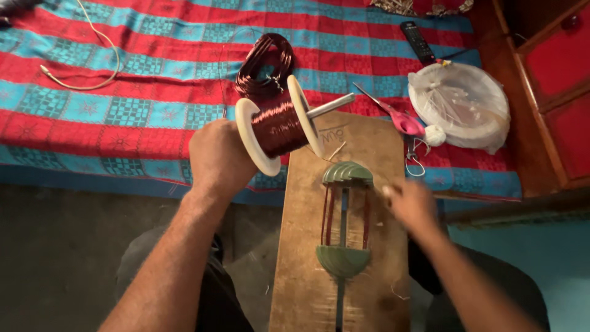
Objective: The person sits on the floor and hand-winds enameled copper wire from a spool onto a green plastic coil frame mounted on a wooden board, holding the spool in one hand while guiding and tensioning the wire with the other, occasionally adjusting the wire on the frame.
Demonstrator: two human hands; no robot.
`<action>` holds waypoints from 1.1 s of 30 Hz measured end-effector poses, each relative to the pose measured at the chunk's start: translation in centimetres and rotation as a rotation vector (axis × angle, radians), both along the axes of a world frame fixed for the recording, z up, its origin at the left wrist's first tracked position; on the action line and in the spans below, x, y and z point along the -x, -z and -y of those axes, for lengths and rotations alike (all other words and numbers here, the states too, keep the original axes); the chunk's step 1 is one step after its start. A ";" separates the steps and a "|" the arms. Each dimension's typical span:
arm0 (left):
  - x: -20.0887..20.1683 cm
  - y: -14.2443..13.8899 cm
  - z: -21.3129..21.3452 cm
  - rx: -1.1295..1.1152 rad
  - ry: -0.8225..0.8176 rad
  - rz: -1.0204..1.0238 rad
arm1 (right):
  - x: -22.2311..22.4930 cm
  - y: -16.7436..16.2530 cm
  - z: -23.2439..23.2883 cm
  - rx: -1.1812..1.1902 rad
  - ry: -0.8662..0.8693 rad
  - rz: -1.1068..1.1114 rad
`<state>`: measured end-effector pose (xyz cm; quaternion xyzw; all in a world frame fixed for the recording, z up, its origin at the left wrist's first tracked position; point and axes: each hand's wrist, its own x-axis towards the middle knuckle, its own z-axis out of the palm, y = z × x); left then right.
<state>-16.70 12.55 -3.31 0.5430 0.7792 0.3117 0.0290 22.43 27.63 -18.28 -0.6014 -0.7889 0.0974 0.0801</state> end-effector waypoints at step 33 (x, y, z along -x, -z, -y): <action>0.3 0.1 -0.2 -0.045 0.030 -0.021 | 12.1 -5.9 -6.7 0.315 -0.180 0.132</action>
